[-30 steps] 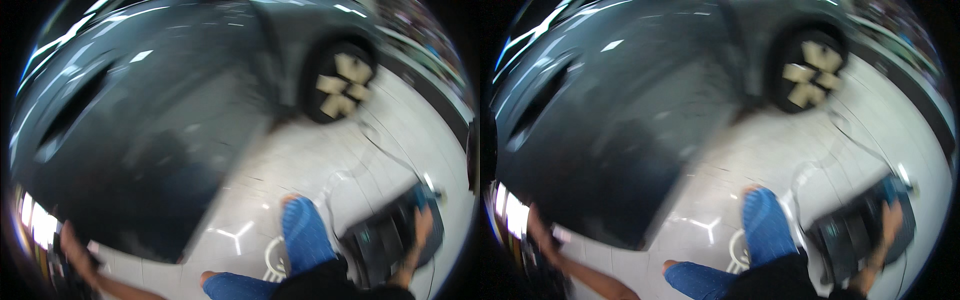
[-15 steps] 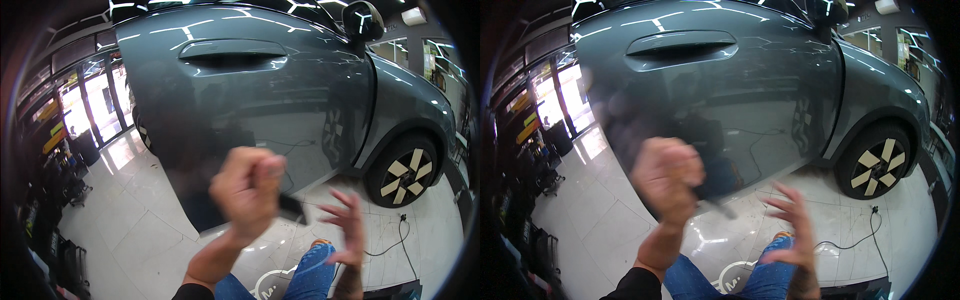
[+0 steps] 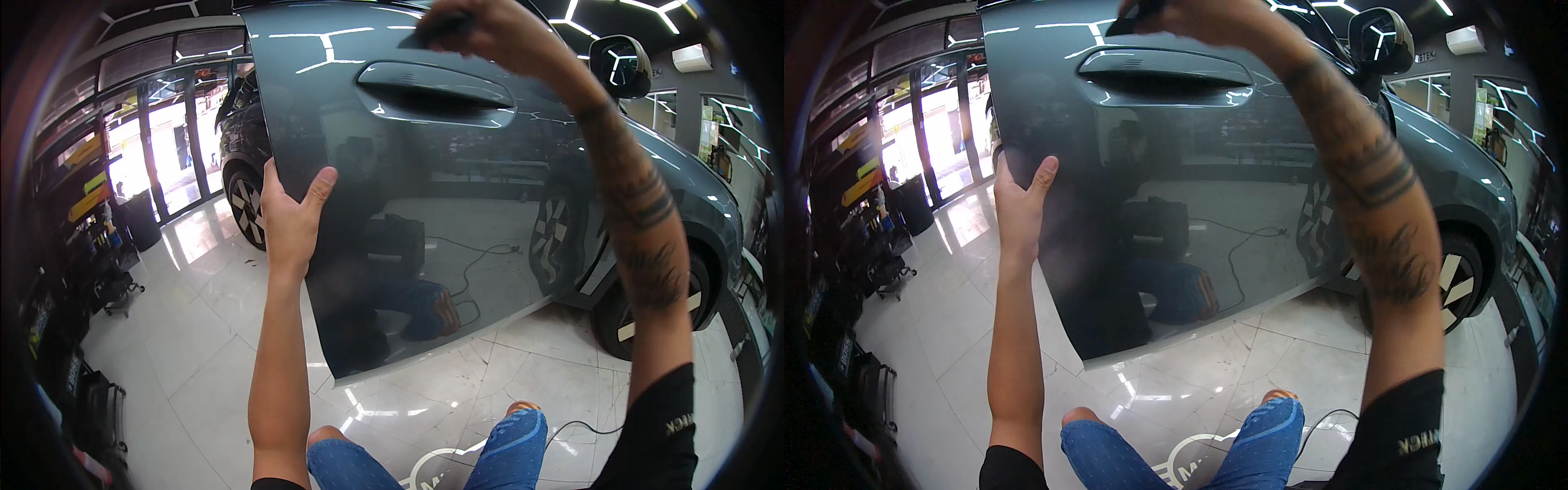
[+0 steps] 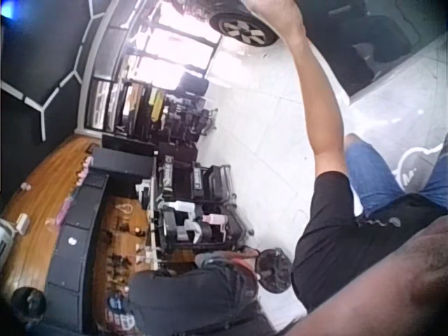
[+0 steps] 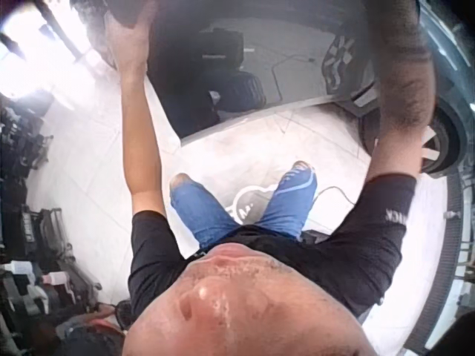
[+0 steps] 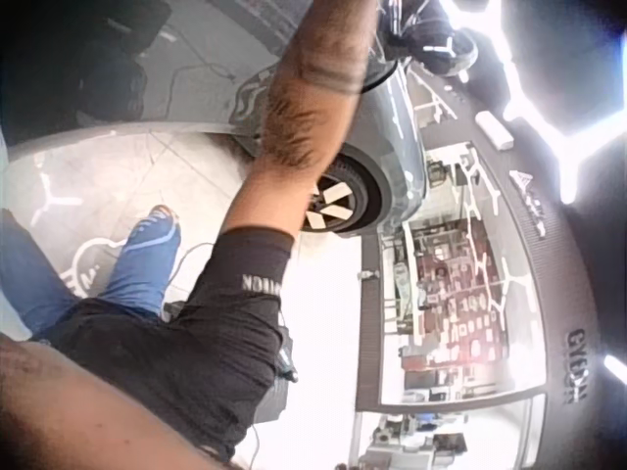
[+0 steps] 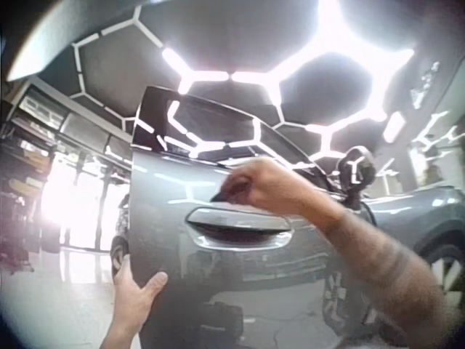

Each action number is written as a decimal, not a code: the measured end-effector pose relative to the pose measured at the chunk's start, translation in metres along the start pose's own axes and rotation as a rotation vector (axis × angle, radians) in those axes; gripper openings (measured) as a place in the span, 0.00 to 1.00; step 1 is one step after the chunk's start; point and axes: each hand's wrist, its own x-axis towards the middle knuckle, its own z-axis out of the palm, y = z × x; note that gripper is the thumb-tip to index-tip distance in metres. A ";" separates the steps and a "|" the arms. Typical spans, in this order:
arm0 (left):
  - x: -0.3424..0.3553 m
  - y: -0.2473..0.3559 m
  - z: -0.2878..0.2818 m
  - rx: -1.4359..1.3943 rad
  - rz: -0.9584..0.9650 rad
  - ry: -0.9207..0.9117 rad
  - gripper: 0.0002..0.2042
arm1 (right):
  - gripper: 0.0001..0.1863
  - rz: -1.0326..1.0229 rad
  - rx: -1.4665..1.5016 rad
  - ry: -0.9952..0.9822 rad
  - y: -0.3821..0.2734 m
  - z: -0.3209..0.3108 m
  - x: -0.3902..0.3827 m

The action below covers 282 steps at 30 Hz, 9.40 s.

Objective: The person applies a protective film to a car's side mirror and door. They use a squeegee to smooth the film and a heat gun to shrink and conform the material to the door's curves and edges.

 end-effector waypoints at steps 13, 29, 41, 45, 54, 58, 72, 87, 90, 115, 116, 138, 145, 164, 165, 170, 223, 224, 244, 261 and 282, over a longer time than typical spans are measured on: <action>0.003 -0.006 -0.001 -0.168 0.144 -0.125 0.24 | 0.09 -0.202 -0.591 -0.430 -0.048 0.014 0.099; 0.004 -0.012 -0.002 -0.150 0.157 -0.101 0.23 | 0.06 -0.535 -0.631 -0.440 -0.051 0.031 0.093; 0.001 -0.010 0.004 -0.221 0.125 -0.101 0.22 | 0.06 -0.578 -0.741 -0.301 -0.041 0.031 0.078; 0.003 -0.012 -0.003 -0.133 0.121 -0.090 0.22 | 0.05 -0.567 -0.758 -0.268 -0.040 0.032 0.078; 0.001 -0.016 0.004 -0.088 0.116 -0.058 0.23 | 0.05 -0.526 -0.706 -0.246 -0.030 0.030 0.076; 0.000 -0.015 0.003 -0.104 0.109 -0.055 0.23 | 0.05 -0.432 -0.745 -0.237 -0.033 0.026 0.074; 0.000 -0.013 0.002 -0.153 0.104 -0.104 0.22 | 0.11 -0.049 -0.528 -0.398 -0.041 -0.004 0.084; 0.000 -0.010 0.003 -0.201 0.112 -0.096 0.21 | 0.07 -0.312 -0.708 -0.312 -0.042 0.023 0.076; -0.001 -0.010 0.003 -0.167 0.091 -0.081 0.21 | 0.07 -0.355 -0.706 -0.298 -0.034 0.025 0.077; 0.003 -0.016 0.005 -0.113 0.017 -0.114 0.30 | 0.11 -0.127 -0.647 -0.272 -0.013 0.016 0.065; 0.003 -0.017 0.004 -0.114 -0.017 -0.135 0.35 | 0.11 -0.115 -0.644 -0.274 -0.012 0.016 0.064; 0.046 0.067 0.059 0.598 0.747 -0.016 0.19 | 0.12 0.027 -0.560 -0.358 -0.001 0.007 0.050; 0.106 0.056 0.057 0.767 0.749 0.011 0.19 | 0.13 0.070 -0.478 -0.350 0.003 0.000 0.045; 0.122 0.050 0.042 0.918 0.884 -0.096 0.28 | 0.11 -0.015 -0.343 -0.346 0.015 -0.016 0.060; 0.121 0.049 0.043 0.930 0.885 -0.093 0.28 | 0.12 -0.146 -0.416 -0.284 0.018 -0.010 0.063; 0.121 0.047 0.049 0.970 0.903 -0.044 0.26 | 0.13 -0.257 -0.455 -0.220 0.027 0.001 0.064; 0.115 0.054 0.082 1.106 0.803 0.032 0.31 | 0.08 0.025 -0.417 -0.262 0.098 -0.031 -0.046; 0.115 0.055 0.082 1.109 0.801 0.031 0.31 | 0.08 0.031 -0.431 -0.254 0.099 -0.031 -0.048; 0.114 0.050 0.087 1.102 0.853 0.056 0.31 | 0.08 0.380 -0.108 -0.189 0.107 -0.045 -0.089; 0.118 0.048 0.080 1.115 0.875 0.063 0.30 | 0.06 -0.012 -0.455 -0.117 0.096 -0.026 -0.074; 0.116 0.038 0.070 1.096 0.926 0.071 0.28 | 0.08 0.332 -0.334 -0.162 0.088 -0.030 -0.093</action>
